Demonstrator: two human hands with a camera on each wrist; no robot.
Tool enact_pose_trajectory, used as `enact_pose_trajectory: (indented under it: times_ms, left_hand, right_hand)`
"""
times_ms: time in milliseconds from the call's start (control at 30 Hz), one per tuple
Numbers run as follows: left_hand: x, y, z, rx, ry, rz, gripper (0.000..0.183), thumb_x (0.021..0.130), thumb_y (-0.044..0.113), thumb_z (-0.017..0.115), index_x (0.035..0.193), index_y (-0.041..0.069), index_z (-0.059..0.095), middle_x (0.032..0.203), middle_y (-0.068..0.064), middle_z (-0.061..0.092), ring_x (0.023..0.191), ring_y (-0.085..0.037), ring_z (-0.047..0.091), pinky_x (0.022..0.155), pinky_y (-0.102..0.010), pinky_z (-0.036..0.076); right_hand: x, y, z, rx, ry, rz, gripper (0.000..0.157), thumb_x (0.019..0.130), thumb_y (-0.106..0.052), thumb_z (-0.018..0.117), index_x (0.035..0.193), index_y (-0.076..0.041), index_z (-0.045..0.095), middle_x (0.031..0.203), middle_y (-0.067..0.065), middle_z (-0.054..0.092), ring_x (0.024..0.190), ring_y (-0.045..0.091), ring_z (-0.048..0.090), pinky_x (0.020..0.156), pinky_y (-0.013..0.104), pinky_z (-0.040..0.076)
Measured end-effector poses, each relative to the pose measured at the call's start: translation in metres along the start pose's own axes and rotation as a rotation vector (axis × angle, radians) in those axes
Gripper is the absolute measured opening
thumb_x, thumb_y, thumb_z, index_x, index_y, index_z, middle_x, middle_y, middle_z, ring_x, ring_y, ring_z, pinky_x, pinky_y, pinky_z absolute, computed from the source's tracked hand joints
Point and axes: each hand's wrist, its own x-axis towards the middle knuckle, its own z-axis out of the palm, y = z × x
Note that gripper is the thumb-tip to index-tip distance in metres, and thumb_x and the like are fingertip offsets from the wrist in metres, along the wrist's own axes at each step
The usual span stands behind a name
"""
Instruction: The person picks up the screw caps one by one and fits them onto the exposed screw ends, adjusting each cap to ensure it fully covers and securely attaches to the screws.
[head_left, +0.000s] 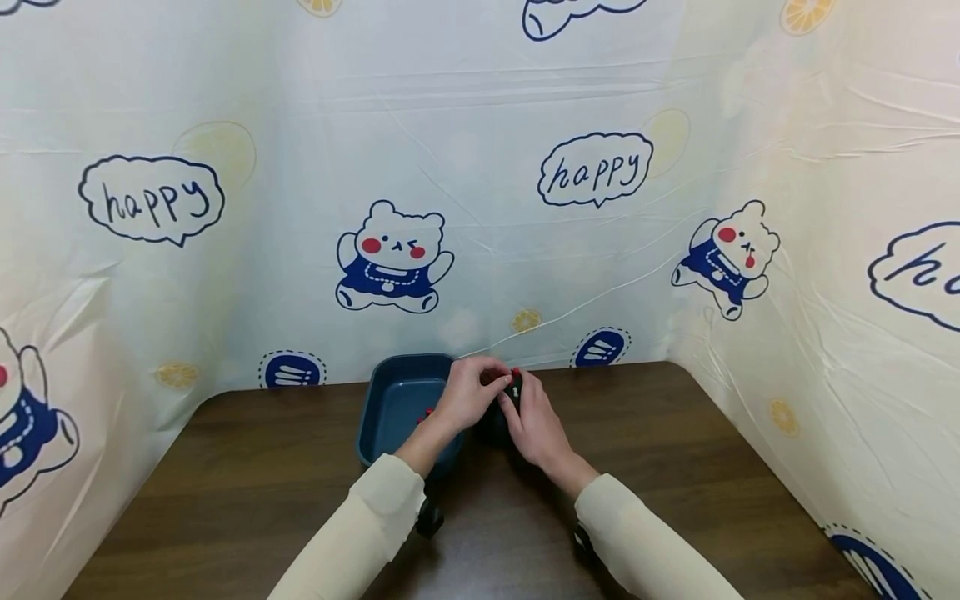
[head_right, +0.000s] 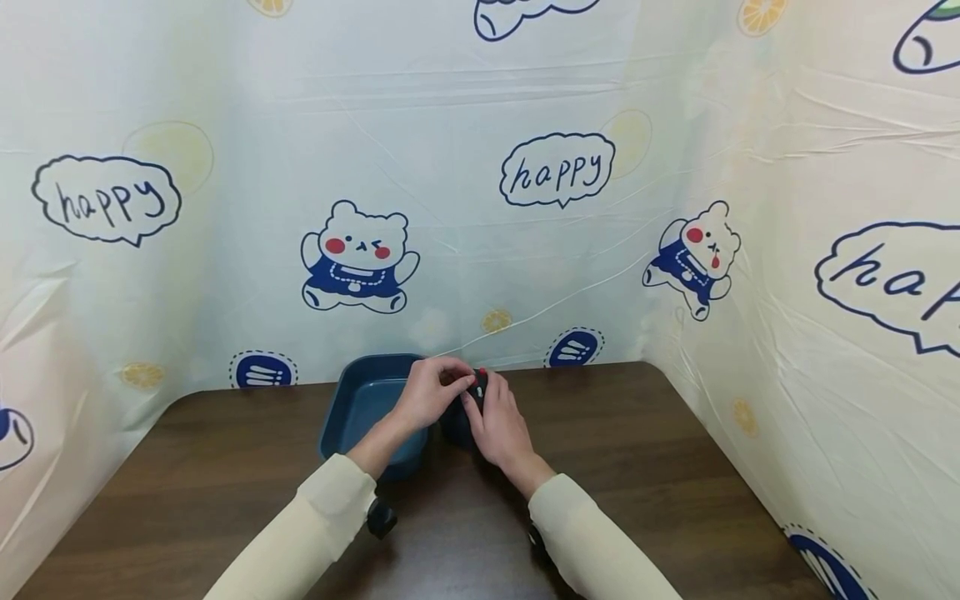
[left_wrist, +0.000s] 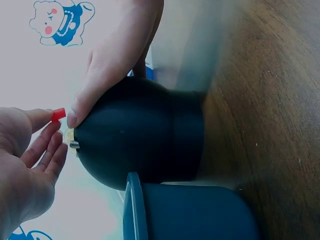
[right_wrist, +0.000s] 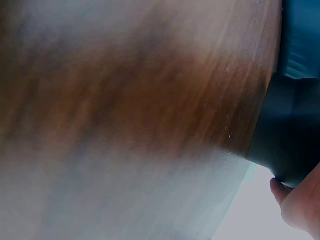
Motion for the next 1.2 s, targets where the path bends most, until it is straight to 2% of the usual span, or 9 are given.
enact_pose_trajectory:
  times_ms: [333,867,1200]
  left_hand:
    - [-0.0004,-0.0012,0.0033,0.014,-0.021,0.009,0.010,0.095,0.011,0.073,0.103,0.008,0.079,0.095,0.000,0.075,0.088,-0.015,0.066,0.084,-0.037,0.057]
    - [-0.0012,-0.0022,0.0066,0.044,-0.052,0.018,0.010,0.095,0.011,0.073,0.103,0.007,0.079,0.096,0.000,0.076,0.088,-0.015,0.067,0.083,-0.036,0.058]
    - [-0.0009,-0.0025,0.0072,0.059,-0.045,0.026,0.009,0.095,0.011,0.074,0.101,0.007,0.079,0.096,-0.001,0.076,0.089,-0.016,0.067,0.083,-0.038,0.058]
  right_hand:
    - [0.0005,0.0006,-0.0005,-0.012,-0.021,0.018,0.062,0.108,-0.048,0.043,0.153,-0.007,0.034,0.151,0.017,0.043,0.137,0.032,0.047,0.109,0.052,0.044]
    - [-0.0020,0.0016,-0.0012,-0.015,-0.024,-0.004,0.064,0.108,-0.050,0.042,0.154,-0.005,0.033,0.151,0.018,0.042,0.137,0.031,0.046,0.112,0.049,0.042]
    - [-0.0011,0.0006,-0.0016,-0.014,-0.022,0.001,0.062,0.109,-0.048,0.043,0.154,-0.006,0.034,0.151,0.017,0.043,0.137,0.031,0.046,0.111,0.050,0.043]
